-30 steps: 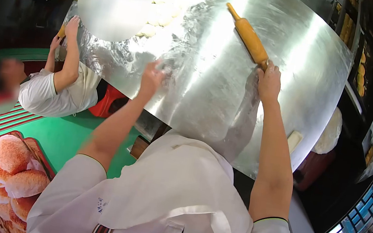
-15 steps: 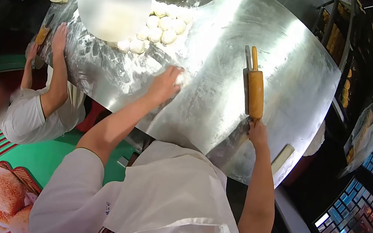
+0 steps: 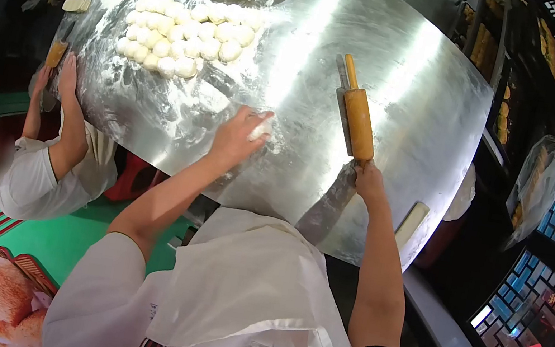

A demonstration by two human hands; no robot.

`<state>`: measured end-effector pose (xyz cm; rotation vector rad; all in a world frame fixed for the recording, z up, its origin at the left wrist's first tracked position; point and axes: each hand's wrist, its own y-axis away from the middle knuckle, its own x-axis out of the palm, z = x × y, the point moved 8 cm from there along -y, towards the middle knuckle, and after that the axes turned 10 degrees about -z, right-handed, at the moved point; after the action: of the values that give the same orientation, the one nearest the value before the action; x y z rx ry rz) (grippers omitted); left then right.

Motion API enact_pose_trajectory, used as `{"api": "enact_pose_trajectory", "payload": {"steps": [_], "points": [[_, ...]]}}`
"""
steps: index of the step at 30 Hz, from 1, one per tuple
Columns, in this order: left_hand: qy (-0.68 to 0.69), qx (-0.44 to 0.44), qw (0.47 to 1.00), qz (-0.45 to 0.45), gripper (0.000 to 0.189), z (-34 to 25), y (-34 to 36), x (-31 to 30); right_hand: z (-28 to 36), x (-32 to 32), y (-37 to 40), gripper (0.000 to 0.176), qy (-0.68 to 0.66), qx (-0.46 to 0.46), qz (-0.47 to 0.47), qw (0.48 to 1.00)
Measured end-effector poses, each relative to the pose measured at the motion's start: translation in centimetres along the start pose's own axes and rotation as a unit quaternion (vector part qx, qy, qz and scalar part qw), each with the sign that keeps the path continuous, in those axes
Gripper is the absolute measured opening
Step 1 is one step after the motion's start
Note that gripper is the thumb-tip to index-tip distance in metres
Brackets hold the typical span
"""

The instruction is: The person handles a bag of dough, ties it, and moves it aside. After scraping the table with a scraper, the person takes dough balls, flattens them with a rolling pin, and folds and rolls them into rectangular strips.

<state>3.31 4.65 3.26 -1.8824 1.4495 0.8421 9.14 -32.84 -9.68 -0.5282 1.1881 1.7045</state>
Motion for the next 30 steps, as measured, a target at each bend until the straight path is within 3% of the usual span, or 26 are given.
{"api": "enact_pose_trajectory", "payload": {"steps": [2,6,8,11,15,17,20,25,30], "points": [[-0.028,0.156,0.987,-0.008,0.041,-1.9,1.1,4.4,2.3,-1.3,1.3,0.035,-0.030,0.054,0.016,0.998],[-0.039,0.139,0.989,-0.001,0.045,-2.3,0.7,5.5,1.6,-0.8,1.7,0.036,-0.029,0.049,0.020,0.998],[0.006,-0.024,0.995,0.098,0.045,-1.0,0.4,6.6,1.8,-0.9,1.2,0.038,0.001,0.032,0.008,0.999],[0.063,-0.073,0.987,0.126,0.042,-5.8,2.2,5.3,2.2,-1.1,2.3,0.037,0.060,0.006,-0.002,0.998],[-0.042,0.027,0.992,0.116,0.044,-5.3,5.6,8.1,3.0,-1.6,4.3,0.034,0.075,-0.001,0.023,0.997],[-0.157,0.076,0.982,0.066,0.049,-6.4,5.5,7.8,2.8,-1.7,5.6,0.030,0.070,-0.015,0.016,0.997],[-0.147,0.122,0.981,0.038,0.056,-7.9,4.2,8.3,2.2,-1.9,7.0,0.030,0.056,-0.016,0.023,0.998],[-0.181,0.123,0.971,0.098,0.065,-7.1,4.1,11.2,-1.3,-1.8,10.3,0.035,-0.011,-0.012,-0.026,1.000],[-0.164,0.131,0.975,0.075,0.071,-7.6,2.7,11.5,1.9,-4.0,10.2,0.046,-0.069,0.013,-0.145,0.987]]}}
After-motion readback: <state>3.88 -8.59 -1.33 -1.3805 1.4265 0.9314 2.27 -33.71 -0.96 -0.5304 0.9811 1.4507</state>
